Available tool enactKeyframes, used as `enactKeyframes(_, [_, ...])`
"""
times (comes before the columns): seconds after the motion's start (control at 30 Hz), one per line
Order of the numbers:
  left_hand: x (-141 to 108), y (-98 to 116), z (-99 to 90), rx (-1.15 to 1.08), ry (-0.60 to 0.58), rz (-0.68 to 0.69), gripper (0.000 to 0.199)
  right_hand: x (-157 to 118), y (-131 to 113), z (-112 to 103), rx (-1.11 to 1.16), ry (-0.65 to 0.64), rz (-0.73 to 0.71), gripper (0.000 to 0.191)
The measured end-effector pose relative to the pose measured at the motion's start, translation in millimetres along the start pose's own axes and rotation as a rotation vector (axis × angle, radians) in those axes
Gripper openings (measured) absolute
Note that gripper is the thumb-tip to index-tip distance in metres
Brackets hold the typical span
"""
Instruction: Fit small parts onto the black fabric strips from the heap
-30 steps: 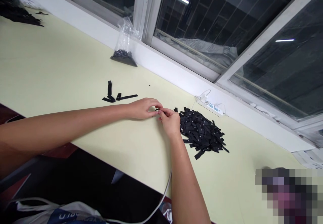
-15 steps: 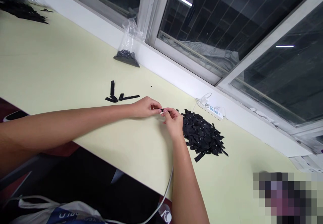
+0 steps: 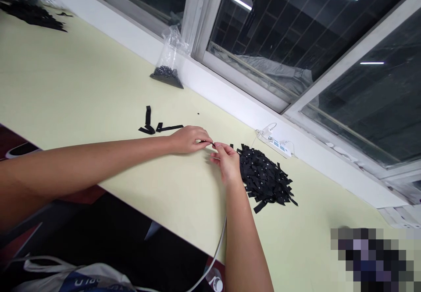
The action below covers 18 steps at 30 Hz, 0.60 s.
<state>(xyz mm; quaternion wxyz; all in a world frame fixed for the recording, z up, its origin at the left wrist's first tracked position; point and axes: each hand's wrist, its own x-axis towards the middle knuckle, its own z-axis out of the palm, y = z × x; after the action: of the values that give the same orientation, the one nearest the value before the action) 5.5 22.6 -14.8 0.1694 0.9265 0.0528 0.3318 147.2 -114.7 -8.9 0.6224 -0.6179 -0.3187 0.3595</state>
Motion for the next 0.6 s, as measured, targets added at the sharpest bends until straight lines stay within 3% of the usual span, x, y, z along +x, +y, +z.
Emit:
enactKeyframes(0.23, [1, 6, -2.1, 0.064, 0.039, 0.041, 0.033, 10, 11, -3, -0.261, 0.134, -0.224, 0.041])
enactKeyframes(0.47, [0, 20, 2.2, -0.171, -0.094, -0.116, 0.039, 2, 10, 2, -0.487, 0.204, -0.435, 0.032])
enactKeyframes(0.6, [0, 21, 4.0, -0.228, -0.121, -0.146, 0.039, -4, 6, 5, -0.573, 0.184, -0.467, 0.026])
